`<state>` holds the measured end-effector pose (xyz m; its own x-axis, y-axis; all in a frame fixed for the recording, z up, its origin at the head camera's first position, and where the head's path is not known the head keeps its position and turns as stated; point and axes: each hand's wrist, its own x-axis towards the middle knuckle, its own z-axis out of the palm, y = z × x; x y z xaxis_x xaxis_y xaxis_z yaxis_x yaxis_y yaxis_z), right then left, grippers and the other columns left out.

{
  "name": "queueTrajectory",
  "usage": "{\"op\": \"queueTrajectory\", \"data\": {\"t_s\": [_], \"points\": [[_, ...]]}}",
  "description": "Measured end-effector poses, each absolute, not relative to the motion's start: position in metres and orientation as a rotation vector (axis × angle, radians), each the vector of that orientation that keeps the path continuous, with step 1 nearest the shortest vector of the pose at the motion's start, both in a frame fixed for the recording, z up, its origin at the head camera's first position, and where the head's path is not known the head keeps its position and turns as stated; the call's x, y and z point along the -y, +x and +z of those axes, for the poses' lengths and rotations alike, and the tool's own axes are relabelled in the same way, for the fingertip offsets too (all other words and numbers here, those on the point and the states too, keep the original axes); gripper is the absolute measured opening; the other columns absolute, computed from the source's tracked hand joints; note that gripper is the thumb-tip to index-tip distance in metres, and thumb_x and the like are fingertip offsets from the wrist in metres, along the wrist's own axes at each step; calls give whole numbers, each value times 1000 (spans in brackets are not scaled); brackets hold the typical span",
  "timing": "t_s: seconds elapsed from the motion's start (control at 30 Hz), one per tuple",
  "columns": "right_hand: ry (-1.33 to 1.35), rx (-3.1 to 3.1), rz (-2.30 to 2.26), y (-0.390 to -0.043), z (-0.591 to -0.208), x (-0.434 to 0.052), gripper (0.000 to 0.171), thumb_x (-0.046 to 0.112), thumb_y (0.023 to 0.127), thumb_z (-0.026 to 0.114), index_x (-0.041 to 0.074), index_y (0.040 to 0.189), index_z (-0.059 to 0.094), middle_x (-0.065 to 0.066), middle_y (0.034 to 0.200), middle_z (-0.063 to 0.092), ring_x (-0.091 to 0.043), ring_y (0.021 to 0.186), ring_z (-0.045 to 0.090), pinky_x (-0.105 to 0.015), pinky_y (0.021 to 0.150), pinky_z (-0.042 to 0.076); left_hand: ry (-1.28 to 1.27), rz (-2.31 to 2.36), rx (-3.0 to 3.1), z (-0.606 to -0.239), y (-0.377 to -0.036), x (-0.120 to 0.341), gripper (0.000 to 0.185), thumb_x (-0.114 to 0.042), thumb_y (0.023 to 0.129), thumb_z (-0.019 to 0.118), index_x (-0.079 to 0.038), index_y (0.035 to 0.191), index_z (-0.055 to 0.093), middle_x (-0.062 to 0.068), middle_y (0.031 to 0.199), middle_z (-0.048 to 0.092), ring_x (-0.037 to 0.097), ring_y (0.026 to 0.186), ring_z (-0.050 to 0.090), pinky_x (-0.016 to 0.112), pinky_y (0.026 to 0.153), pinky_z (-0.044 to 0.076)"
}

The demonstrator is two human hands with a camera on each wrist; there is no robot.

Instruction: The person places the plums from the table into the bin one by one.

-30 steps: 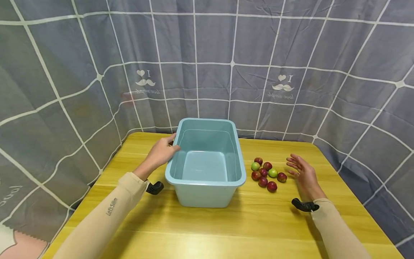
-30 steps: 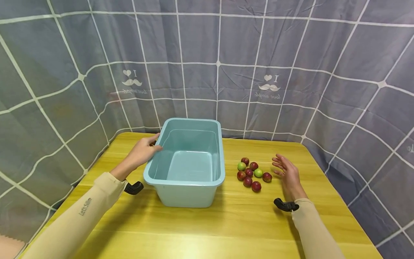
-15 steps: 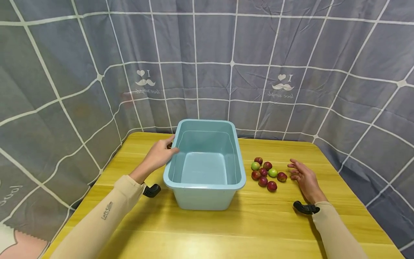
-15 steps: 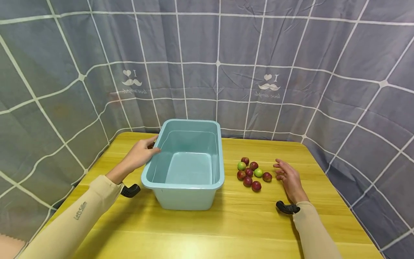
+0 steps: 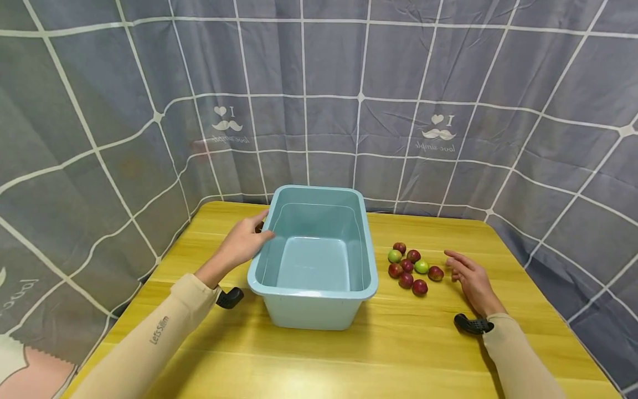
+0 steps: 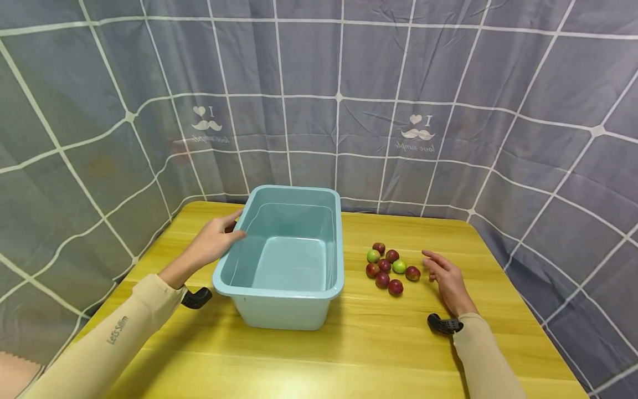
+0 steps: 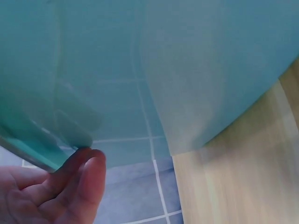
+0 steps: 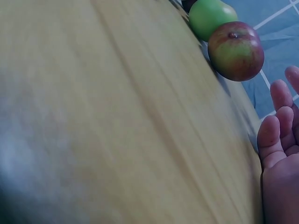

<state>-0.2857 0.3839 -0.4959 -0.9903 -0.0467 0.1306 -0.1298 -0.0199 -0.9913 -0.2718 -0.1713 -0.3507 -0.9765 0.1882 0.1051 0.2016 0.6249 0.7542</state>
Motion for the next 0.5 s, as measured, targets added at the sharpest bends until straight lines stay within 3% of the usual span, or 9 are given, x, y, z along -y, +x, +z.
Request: {"op": "queueTrajectory", "data": {"t_s": [0.23,0.5], "points": [[101,2356,2026,-290,-494,-383,57,24,102,61,-7,146,45,8,111,62,-13,90,48,-19,73,47,-295,-1267,2765,-356,-273,165,67,-24,97,54,-11,159,31,16,111,68,26,86,62,35,74,51],[106,2574,1752,-290,-493,-386,59,31,100,64,-6,144,49,17,100,63,-9,88,55,-23,71,48,-266,-1269,2751,-359,-278,161,67,-27,97,56,-13,158,34,17,117,68,28,96,65,40,82,54]]}}
